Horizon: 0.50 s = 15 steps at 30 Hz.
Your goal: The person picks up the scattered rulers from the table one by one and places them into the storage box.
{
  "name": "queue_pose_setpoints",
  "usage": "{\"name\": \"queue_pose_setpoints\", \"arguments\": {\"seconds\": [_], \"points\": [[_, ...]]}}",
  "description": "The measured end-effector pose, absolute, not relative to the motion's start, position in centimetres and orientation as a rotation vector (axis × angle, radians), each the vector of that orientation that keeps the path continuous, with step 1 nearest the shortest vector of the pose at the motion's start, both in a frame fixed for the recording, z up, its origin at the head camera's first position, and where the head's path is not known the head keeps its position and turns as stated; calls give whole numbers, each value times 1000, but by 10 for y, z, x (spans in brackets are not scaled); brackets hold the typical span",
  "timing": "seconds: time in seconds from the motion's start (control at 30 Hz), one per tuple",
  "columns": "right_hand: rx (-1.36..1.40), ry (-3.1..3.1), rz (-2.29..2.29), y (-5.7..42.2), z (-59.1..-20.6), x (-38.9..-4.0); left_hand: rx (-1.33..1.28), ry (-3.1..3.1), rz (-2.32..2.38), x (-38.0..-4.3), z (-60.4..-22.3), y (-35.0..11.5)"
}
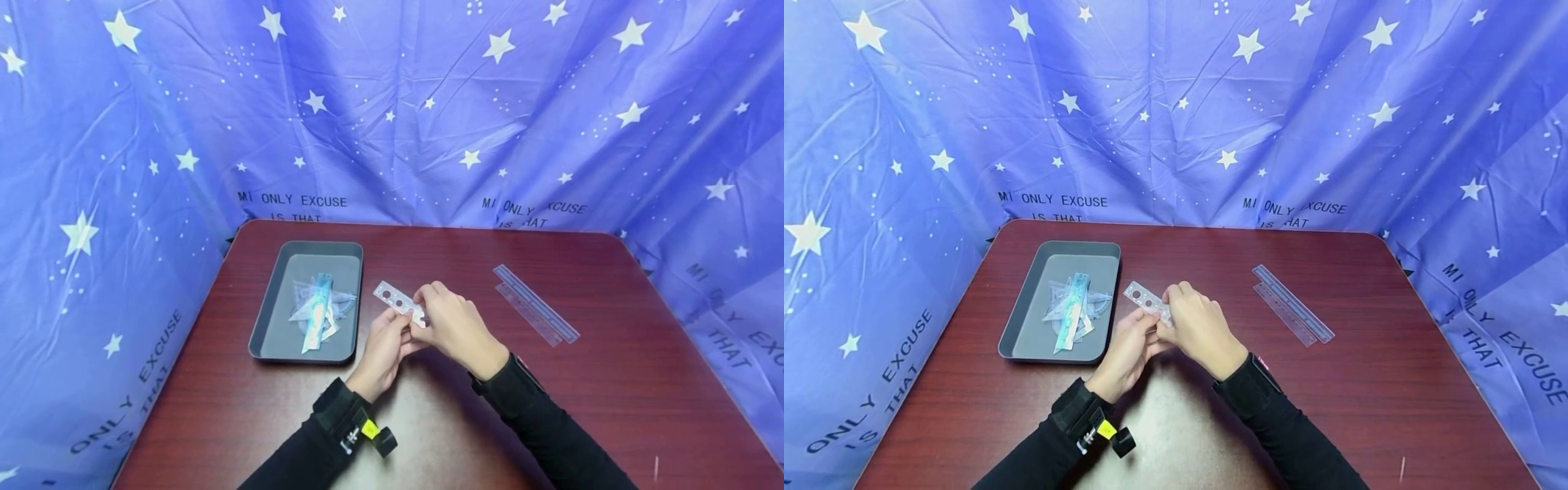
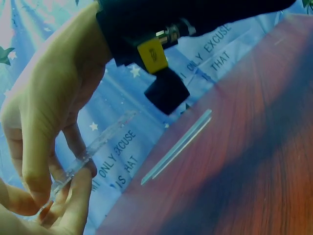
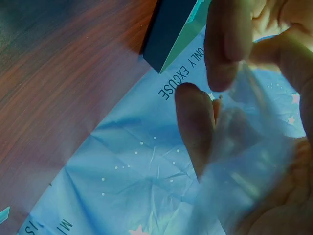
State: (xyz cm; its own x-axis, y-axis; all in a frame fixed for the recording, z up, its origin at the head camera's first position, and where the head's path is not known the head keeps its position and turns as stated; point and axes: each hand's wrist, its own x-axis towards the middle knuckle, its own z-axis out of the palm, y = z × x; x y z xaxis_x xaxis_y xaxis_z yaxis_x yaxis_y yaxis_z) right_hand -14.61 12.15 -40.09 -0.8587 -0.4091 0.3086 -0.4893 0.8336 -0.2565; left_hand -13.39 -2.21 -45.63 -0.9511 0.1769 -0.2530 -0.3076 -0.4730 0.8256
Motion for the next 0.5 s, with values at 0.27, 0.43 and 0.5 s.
{"name": "queue_pose_setpoints", "arguments": {"seconds": [0.27, 0.43, 0.5], "points": [[680, -2828, 497, 136, -392, -142, -235, 1584, 2426, -142, -445, -43], [640, -2809, 497, 153, -394, -145, -256, 1721, 2373, -153, -437, -67], [619, -2802, 495, 161, -397, -146, -265, 1781, 2326, -160, -433, -78]]}}
